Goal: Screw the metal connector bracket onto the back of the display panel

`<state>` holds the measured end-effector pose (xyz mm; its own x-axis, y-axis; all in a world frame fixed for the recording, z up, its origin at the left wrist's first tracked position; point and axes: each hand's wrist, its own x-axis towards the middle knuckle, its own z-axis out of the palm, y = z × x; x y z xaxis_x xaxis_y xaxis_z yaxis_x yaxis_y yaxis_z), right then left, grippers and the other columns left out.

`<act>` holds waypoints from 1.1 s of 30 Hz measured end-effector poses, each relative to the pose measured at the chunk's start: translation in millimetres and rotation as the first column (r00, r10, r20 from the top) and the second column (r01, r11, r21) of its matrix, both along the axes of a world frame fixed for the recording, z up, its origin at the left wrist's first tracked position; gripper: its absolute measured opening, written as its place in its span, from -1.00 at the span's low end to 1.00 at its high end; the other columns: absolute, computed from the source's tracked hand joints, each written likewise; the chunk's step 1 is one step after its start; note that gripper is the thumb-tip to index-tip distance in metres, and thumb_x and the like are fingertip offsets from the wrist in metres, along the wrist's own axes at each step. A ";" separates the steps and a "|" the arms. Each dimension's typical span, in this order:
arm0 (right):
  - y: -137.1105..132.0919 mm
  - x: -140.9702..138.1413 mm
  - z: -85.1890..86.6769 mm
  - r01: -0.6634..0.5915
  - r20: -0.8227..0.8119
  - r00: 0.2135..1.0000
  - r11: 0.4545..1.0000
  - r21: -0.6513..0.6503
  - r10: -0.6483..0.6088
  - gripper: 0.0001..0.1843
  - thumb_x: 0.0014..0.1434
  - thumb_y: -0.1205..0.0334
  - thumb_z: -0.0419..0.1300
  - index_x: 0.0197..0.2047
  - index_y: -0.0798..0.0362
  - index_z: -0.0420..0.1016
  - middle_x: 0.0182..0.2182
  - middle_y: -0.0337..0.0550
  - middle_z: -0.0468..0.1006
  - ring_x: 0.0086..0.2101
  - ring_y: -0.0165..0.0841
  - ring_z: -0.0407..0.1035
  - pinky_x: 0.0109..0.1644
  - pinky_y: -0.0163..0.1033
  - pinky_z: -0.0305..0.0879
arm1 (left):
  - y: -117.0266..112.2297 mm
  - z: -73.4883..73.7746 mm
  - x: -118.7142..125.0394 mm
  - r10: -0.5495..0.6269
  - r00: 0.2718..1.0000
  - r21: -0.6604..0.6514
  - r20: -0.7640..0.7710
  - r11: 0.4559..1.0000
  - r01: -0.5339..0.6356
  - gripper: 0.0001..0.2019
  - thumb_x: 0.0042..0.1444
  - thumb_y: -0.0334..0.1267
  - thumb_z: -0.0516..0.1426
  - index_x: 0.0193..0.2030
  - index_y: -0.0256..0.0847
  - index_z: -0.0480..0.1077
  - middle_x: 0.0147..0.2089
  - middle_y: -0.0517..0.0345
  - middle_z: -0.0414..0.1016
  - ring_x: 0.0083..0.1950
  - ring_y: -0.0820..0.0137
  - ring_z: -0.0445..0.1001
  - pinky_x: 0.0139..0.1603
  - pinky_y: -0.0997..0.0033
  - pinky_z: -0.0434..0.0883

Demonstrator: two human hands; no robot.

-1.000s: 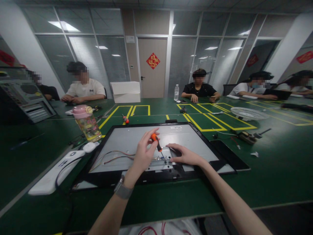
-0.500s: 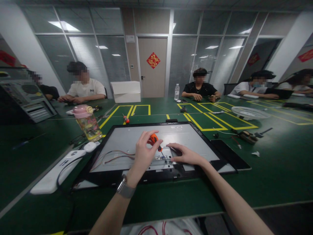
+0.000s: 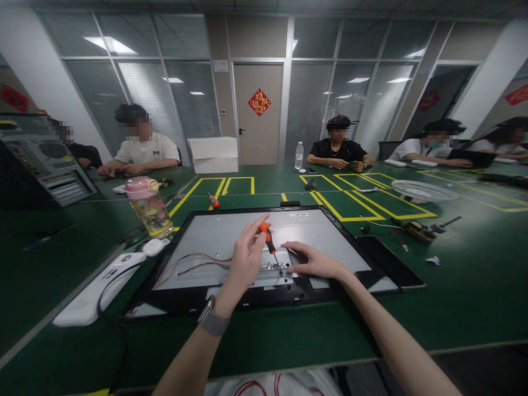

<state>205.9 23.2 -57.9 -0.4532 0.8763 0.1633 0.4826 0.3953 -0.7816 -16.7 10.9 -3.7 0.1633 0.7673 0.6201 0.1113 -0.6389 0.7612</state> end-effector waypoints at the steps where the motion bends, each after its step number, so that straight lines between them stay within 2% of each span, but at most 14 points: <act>1: 0.0 0.0 0.2 -0.001 0.001 1.000 1.000 0.000 0.001 -0.30 0.01 0.07 0.36 0.20 0.04 0.32 0.17 0.01 0.36 0.16 -0.13 0.24 0.30 0.01 0.07 | 0.1 0.3 -0.4 -0.002 1.000 -0.013 0.014 1.000 0.002 -0.67 0.25 -0.27 0.01 0.13 -0.15 0.35 -0.14 0.09 0.41 -0.15 0.44 0.43 -0.09 0.43 0.44; 5: -0.4 0.3 1.3 0.000 0.009 1.000 1.000 0.005 0.000 -0.30 0.01 0.07 0.35 0.20 0.03 0.31 0.17 0.00 0.36 0.16 -0.13 0.24 0.30 0.01 0.07 | 2.0 0.8 -2.4 0.075 0.997 0.006 0.005 0.997 -0.075 -0.72 0.16 -0.25 0.13 0.02 -0.15 0.44 -0.19 0.11 0.38 -0.19 0.43 0.42 -0.21 0.49 0.46; 9: -1.2 0.3 2.3 0.007 0.011 1.000 1.000 -0.001 -0.007 -0.31 0.01 0.08 0.36 0.19 0.02 0.32 0.17 -0.01 0.36 0.16 -0.13 0.24 0.29 0.01 0.08 | 3.0 2.6 -4.5 -0.054 0.999 -0.038 0.000 0.998 0.054 -0.64 0.21 -0.31 0.04 0.14 -0.13 0.33 -0.06 0.05 0.39 -0.07 0.39 0.44 -0.12 0.43 0.47; 10: -1.4 0.1 2.5 0.007 0.010 1.000 1.000 -0.002 -0.007 -0.31 0.01 0.08 0.36 0.19 0.02 0.32 0.17 -0.01 0.36 0.16 -0.13 0.24 0.29 0.01 0.08 | 3.0 2.9 -4.7 -0.049 0.999 -0.047 -0.003 0.998 0.049 -0.64 0.20 -0.31 0.05 0.14 -0.14 0.33 -0.08 0.06 0.39 -0.09 0.40 0.44 -0.13 0.44 0.47; 14: -1.1 -0.6 2.9 0.000 0.003 1.000 1.000 0.005 0.000 -0.30 0.00 0.06 0.36 0.20 0.01 0.32 0.16 -0.02 0.37 0.14 -0.12 0.25 0.27 0.01 0.11 | 3.3 1.6 -5.0 0.109 0.992 0.009 -0.057 0.994 -0.108 -0.70 0.11 -0.27 0.16 0.01 -0.15 0.40 -0.20 0.14 0.32 -0.24 0.46 0.41 -0.23 0.49 0.47; 19: 0.0 -0.2 0.6 0.002 0.000 1.000 1.000 0.014 -0.002 -0.31 0.00 0.05 0.36 0.19 -0.01 0.33 0.16 -0.03 0.38 0.14 -0.12 0.26 0.27 0.01 0.11 | 3.6 -1.7 -5.1 -0.056 0.997 -0.038 -0.052 0.998 0.054 -0.55 0.18 -0.34 0.06 0.23 -0.13 0.21 -0.06 0.05 0.36 -0.15 0.44 0.47 -0.14 0.43 0.49; 20: 0.1 0.0 0.3 0.001 -0.004 1.000 1.000 0.013 -0.001 -0.31 0.00 0.05 0.36 0.19 -0.01 0.33 0.16 -0.03 0.38 0.14 -0.12 0.26 0.27 0.01 0.12 | 3.2 -1.6 -5.0 -0.044 0.997 -0.034 -0.059 0.999 0.042 -0.55 0.17 -0.35 0.07 0.23 -0.13 0.21 -0.08 0.06 0.37 -0.18 0.44 0.47 -0.17 0.44 0.50; 24: -0.5 0.3 1.0 0.000 -0.003 1.000 1.000 0.012 0.000 -0.32 0.00 0.07 0.36 0.19 0.00 0.33 0.15 -0.02 0.38 0.15 -0.12 0.25 0.28 0.02 0.10 | 0.4 2.2 -4.6 0.134 0.985 0.089 -0.105 0.988 -0.125 -0.64 0.11 -0.32 0.16 0.08 -0.13 0.36 -0.19 0.14 0.33 -0.28 0.48 0.43 -0.23 0.46 0.50; 25: -0.6 0.2 1.3 0.000 0.000 1.000 1.000 0.010 0.000 -0.32 0.00 0.08 0.36 0.18 0.00 0.33 0.15 -0.03 0.38 0.15 -0.12 0.25 0.28 0.01 0.10 | -0.1 3.2 -4.7 0.133 0.985 0.106 -0.110 0.987 -0.122 -0.65 0.11 -0.32 0.15 0.07 -0.13 0.37 -0.19 0.14 0.33 -0.26 0.48 0.43 -0.21 0.45 0.50; 29: -0.5 0.0 1.7 0.006 0.003 1.000 1.000 0.004 -0.006 -0.32 -0.01 0.09 0.36 0.18 0.00 0.34 0.16 -0.02 0.37 0.15 -0.12 0.25 0.28 0.02 0.08 | 0.5 3.4 -5.6 0.010 0.993 0.063 -0.113 0.998 -0.003 -0.56 0.14 -0.40 0.08 0.18 -0.12 0.28 -0.14 0.11 0.41 -0.18 0.45 0.47 -0.16 0.45 0.51; 33: -1.2 -0.5 3.0 0.000 0.007 1.000 1.000 -0.001 0.000 -0.30 0.01 0.07 0.35 0.20 0.02 0.32 0.17 -0.01 0.36 0.16 -0.13 0.24 0.29 0.01 0.07 | 3.3 1.5 -7.6 0.086 0.991 0.077 -0.099 0.994 -0.078 -0.59 0.11 -0.36 0.15 0.12 -0.12 0.34 -0.19 0.15 0.41 -0.28 0.48 0.46 -0.19 0.44 0.53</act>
<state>205.4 22.0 -54.9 -0.4548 0.8763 0.1590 0.4882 0.3946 -0.7784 -24.3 14.3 -2.2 0.1670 0.7340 0.6583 0.2399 -0.6778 0.6950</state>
